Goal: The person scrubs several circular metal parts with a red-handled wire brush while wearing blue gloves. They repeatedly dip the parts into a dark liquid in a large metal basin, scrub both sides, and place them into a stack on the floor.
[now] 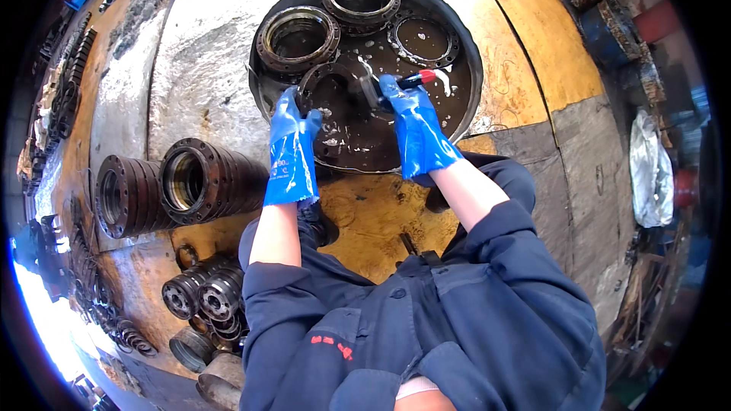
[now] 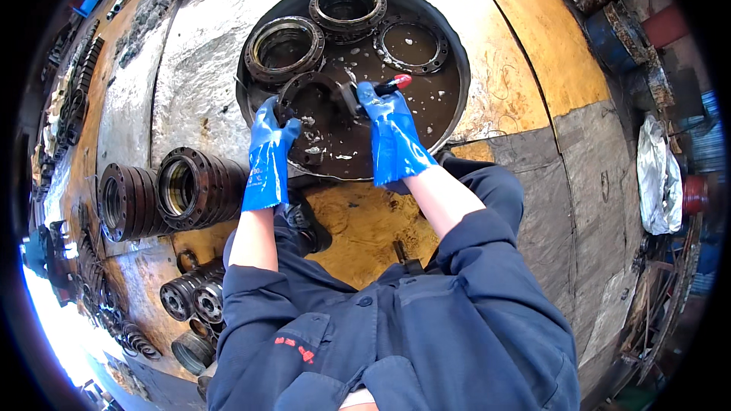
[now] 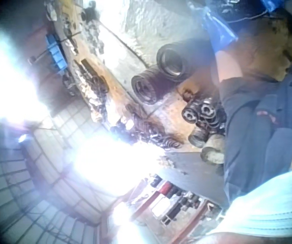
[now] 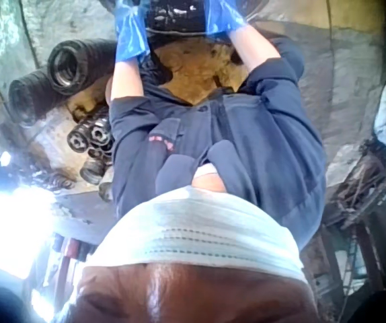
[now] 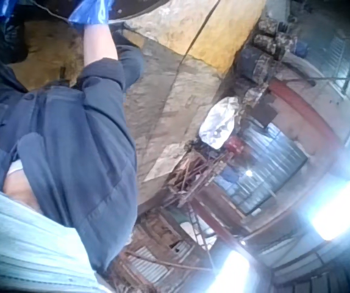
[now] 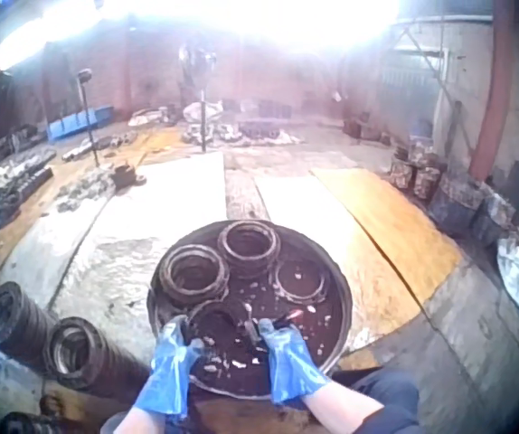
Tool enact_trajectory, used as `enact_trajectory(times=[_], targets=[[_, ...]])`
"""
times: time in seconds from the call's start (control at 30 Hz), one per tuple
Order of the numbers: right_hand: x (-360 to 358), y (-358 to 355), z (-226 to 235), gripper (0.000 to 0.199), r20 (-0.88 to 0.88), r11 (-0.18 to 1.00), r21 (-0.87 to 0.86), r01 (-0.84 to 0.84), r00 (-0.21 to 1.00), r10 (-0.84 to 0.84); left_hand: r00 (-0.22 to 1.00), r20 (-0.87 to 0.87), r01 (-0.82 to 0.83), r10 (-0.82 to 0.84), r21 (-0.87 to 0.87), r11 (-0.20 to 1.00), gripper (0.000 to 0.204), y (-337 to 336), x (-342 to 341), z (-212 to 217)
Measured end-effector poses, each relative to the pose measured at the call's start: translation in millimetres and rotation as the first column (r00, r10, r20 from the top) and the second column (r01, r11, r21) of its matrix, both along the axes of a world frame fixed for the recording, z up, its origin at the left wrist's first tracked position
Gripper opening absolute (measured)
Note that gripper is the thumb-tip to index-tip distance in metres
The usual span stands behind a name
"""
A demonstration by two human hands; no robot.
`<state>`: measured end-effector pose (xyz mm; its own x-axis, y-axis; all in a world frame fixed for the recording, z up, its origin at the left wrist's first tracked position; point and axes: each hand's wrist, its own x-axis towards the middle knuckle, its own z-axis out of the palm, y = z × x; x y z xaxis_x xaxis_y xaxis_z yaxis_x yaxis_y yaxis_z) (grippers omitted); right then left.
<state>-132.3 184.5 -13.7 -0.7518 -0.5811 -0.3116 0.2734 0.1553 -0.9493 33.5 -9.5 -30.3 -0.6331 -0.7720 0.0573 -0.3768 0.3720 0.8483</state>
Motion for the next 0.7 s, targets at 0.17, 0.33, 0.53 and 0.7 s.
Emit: enact_trajectory(times=[0.17, 0.33, 0.53, 0.7], targets=[[6, -33, 9, 0.032, 0.045, 0.998, -0.062, -0.025, 0.999, 0.028, 0.999, 0.001, 0.034, -0.034, 0.007, 0.999, 0.062, 7, 2, 19], [-1, -49, 4, 0.028, 0.035, 0.998, 0.018, 0.055, 0.998, -0.056, 1.0, -0.003, 0.013, -0.013, -0.017, 1.0, 0.063, 8, 1, 12], [-6, -16, 0, 0.024, -0.174, 0.982, 0.179, 0.064, 0.984, -0.033, 0.993, 0.109, -0.028, 0.042, -0.126, 0.992, 0.064, 6, -1, 11], [2, -17, -3, 0.019, -0.898, 0.942, 0.304, -0.145, 0.286, 0.334, 0.996, 0.089, 0.017, -0.013, -0.04, 0.999, 0.065, 14, -5, 34]])
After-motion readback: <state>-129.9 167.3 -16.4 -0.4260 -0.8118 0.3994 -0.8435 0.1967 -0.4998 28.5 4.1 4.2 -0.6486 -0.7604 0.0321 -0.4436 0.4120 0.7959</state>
